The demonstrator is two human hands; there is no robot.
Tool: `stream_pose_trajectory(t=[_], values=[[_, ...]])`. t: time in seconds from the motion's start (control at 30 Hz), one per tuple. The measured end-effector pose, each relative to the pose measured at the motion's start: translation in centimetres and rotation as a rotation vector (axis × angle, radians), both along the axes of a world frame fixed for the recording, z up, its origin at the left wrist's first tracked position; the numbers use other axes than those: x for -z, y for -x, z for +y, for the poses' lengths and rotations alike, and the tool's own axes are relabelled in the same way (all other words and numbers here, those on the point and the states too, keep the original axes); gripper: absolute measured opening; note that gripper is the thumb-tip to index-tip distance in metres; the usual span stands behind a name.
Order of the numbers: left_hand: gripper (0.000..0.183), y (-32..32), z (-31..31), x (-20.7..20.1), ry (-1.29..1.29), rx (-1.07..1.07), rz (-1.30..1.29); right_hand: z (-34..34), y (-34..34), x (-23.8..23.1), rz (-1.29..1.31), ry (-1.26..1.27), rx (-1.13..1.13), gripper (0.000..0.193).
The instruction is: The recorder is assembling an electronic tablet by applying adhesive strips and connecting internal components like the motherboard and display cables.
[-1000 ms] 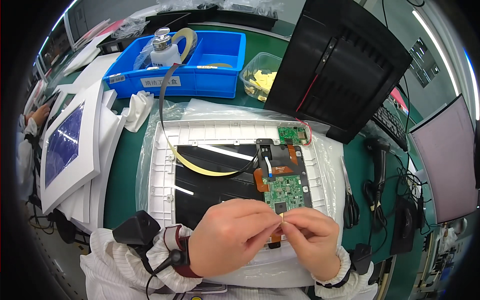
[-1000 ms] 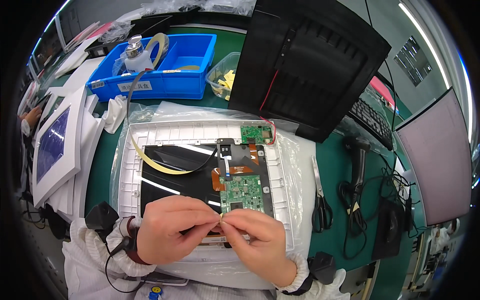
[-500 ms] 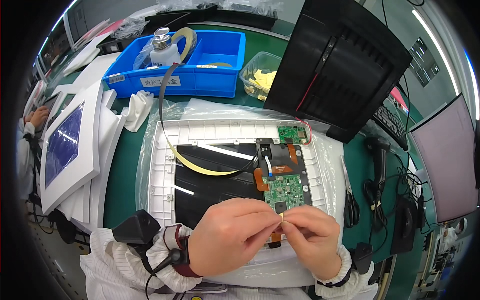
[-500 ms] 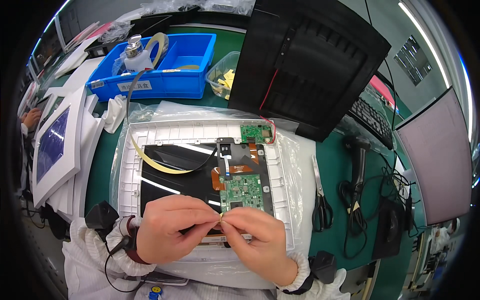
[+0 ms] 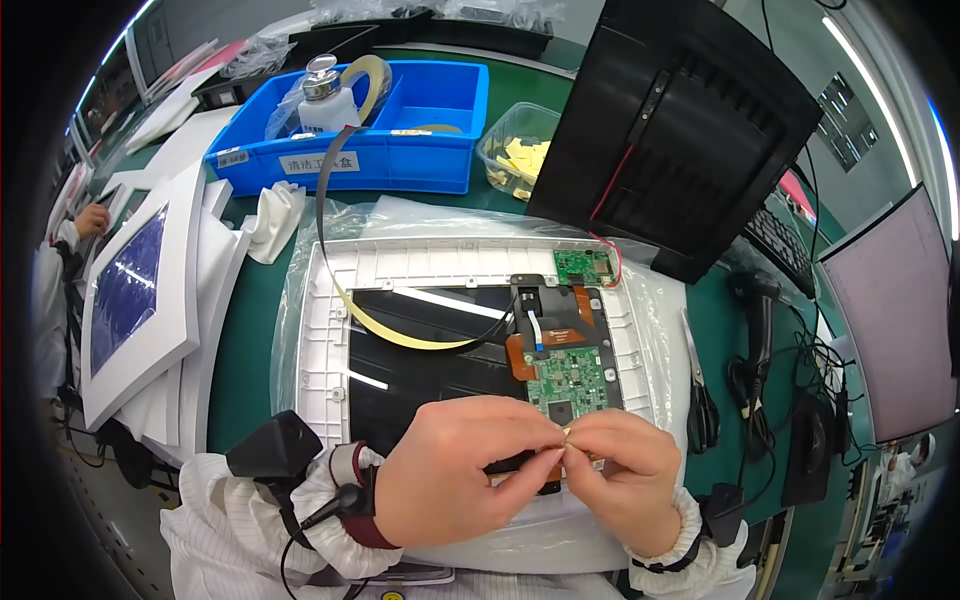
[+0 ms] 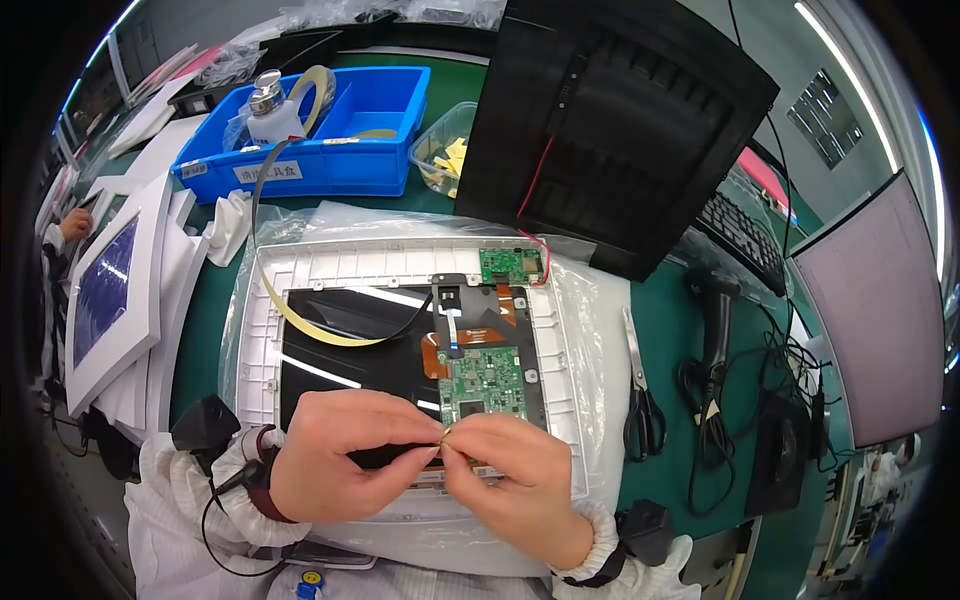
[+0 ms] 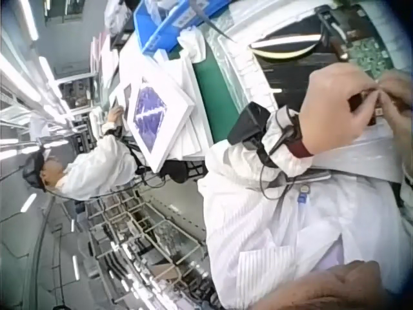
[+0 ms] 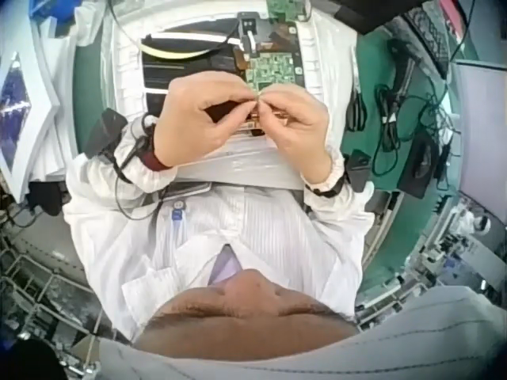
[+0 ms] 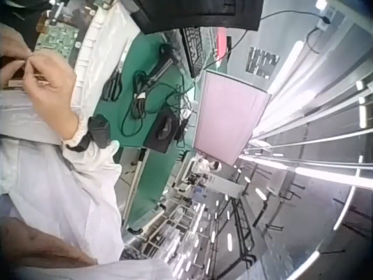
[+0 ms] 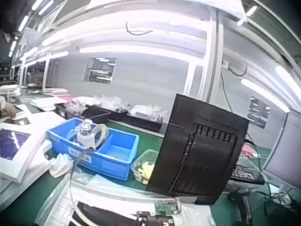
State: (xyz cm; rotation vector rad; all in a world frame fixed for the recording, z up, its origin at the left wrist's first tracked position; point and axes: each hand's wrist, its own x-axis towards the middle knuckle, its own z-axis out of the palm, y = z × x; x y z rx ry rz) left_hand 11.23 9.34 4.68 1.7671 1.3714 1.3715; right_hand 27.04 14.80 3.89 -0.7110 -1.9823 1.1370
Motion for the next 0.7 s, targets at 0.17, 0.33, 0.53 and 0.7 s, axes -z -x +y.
stream_pose_trajectory(t=[0.17,0.33,0.53,0.7], values=[[0.016,0.2,0.1,0.2,0.019,0.002,-0.033,0.0,0.2,0.1,-0.007,-0.059,0.011,0.011],[0.013,0.4,0.1,0.1,0.117,0.036,-0.121,0.0,0.2,0.1,0.009,-0.072,0.011,0.011],[0.011,0.9,0.7,-0.3,0.343,-0.001,-0.457,0.0,-0.3,0.2,0.135,0.208,-0.004,0.011],[0.016,4.0,6.3,-2.6,0.112,-0.218,-0.089,0.4,-0.7,0.3,0.311,0.376,-0.009,0.011]])
